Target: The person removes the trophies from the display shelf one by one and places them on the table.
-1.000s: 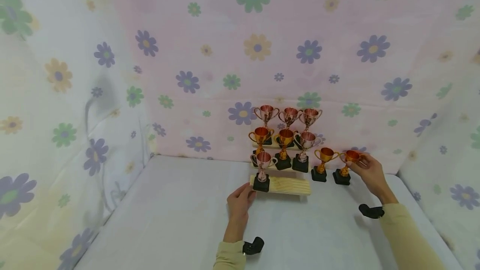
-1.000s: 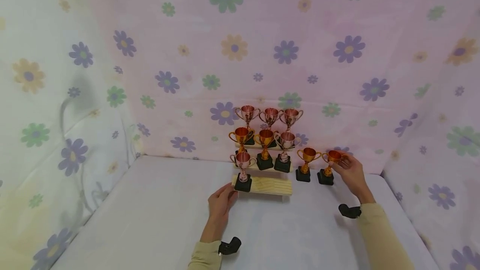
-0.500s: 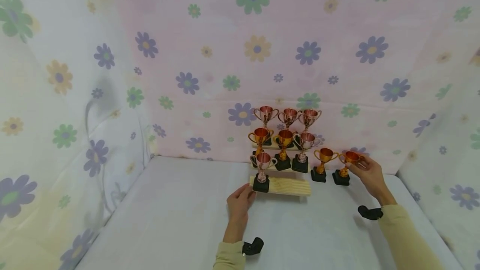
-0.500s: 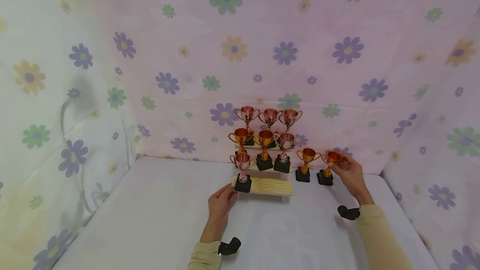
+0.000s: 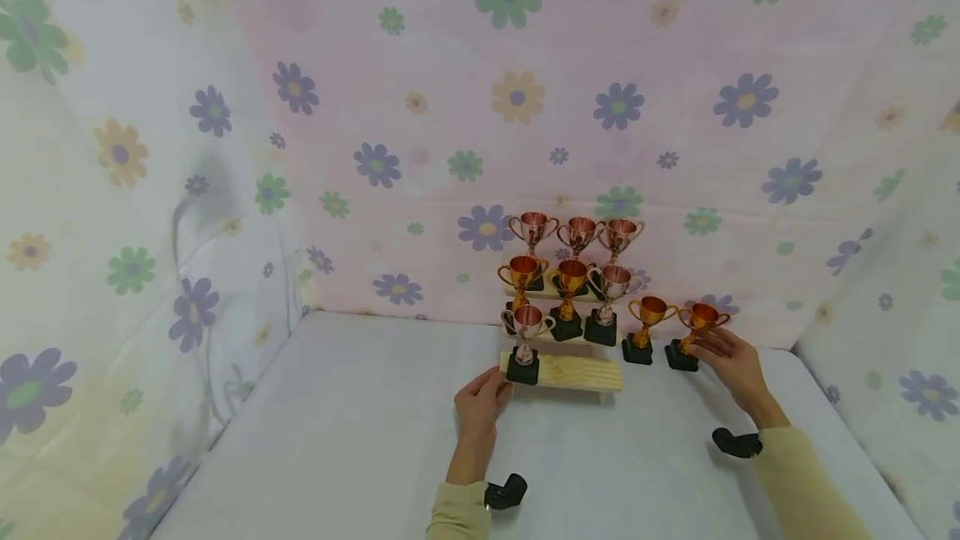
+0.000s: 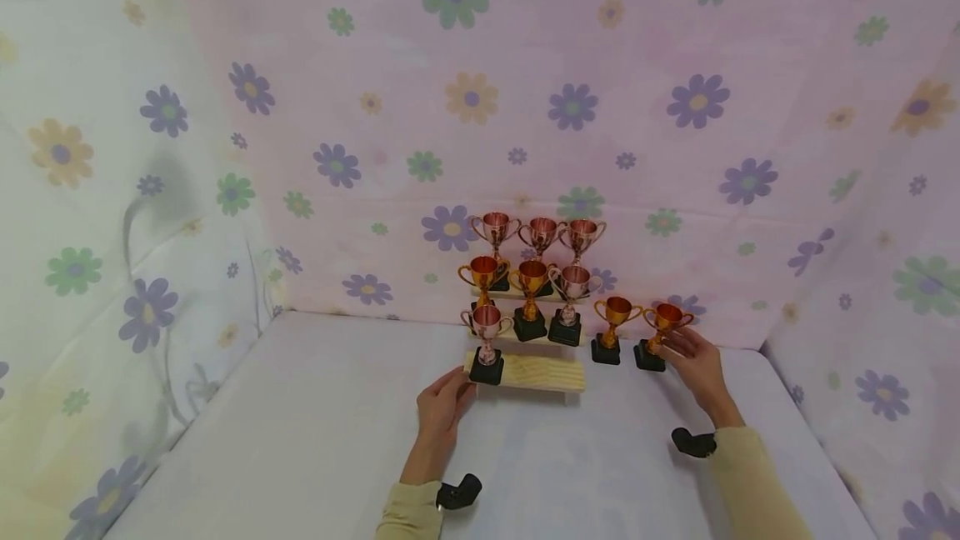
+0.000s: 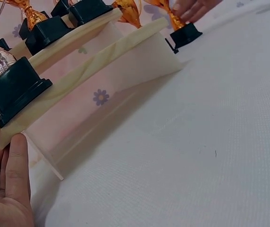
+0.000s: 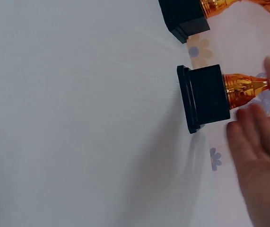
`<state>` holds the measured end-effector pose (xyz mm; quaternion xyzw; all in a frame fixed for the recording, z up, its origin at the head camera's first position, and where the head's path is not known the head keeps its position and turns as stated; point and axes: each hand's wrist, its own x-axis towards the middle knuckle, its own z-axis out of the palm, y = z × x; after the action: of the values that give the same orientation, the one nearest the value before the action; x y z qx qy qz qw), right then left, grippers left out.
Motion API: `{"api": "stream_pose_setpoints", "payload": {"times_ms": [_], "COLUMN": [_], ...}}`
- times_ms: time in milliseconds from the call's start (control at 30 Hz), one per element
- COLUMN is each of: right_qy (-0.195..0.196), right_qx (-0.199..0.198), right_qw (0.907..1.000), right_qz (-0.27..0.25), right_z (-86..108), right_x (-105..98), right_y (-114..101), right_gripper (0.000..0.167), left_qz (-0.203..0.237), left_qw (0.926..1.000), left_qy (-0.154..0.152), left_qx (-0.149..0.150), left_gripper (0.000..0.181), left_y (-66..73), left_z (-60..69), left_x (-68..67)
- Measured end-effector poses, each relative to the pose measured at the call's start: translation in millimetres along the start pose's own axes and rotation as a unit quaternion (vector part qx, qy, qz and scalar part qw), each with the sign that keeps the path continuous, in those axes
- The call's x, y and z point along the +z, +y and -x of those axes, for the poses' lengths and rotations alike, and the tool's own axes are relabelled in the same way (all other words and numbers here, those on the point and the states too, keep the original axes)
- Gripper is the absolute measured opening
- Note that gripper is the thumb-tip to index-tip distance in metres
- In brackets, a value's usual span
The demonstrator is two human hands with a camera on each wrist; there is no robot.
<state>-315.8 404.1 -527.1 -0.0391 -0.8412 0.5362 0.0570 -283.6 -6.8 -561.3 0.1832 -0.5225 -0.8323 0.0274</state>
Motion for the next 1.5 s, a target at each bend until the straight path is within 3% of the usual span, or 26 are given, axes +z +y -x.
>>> {"api": "stream_pose_setpoints", "payload": {"times_ms": [200,400,600,700,800,900,1033,1233,1500], "right_qy": [-0.042,-0.103,-0.145,-0.125,-0.066,0.002,0.03,0.015,-0.008], "right_qx": [0.041,0.035,0.01,-0.025,-0.08,-0.15,-0.204,-0.18,-0.151], "right_qw": [0.9969,0.9858,0.9756,0.9771,0.983,0.9824,0.9775,0.9832,0.9822], "right_qz": [0.052,0.129,0.164,0.17,0.151,0.111,0.045,-0.029,-0.111], "right_z": [25.1,56.4,90.3,104.0,114.0,119.6,118.7,109.0,93.4], "right_x": [-1.1,7.8,42.5,63.0,80.8,96.5,117.6,153.8,197.9], "right_y": [-4.1,-21.1,-46.2,-61.2,-77.4,-91.3,-105.2,-118.8,-133.5], "right_gripper": [0.073,0.069,0.063,0.057,0.046,0.039,0.04,0.048,0.068], "left_qz": [0.0,0.005,0.006,0.008,0.007,0.0,-0.006,0.007,0.023], "left_qw": [0.9999,0.9999,0.9999,0.9999,0.9999,0.9999,0.9999,0.9999,0.9997], "left_qy": [0.001,-0.009,-0.009,-0.009,-0.009,-0.01,-0.01,-0.01,-0.003], "left_qx": [-0.01,-0.007,-0.006,-0.003,-0.005,-0.01,-0.009,-0.001,0.003], "left_gripper": [0.031,0.031,0.032,0.033,0.032,0.032,0.033,0.032,0.032], "left_y": [1.9,3.7,4.5,5.1,4.5,3.2,3.0,3.1,-0.2], "left_z": [-0.8,-0.6,0.8,1.5,1.2,1.3,0.9,0.9,-0.3], "left_x": [-1.8,-1.5,-1.7,-1.4,-1.0,-0.9,-1.5,-0.6,-0.6]}}
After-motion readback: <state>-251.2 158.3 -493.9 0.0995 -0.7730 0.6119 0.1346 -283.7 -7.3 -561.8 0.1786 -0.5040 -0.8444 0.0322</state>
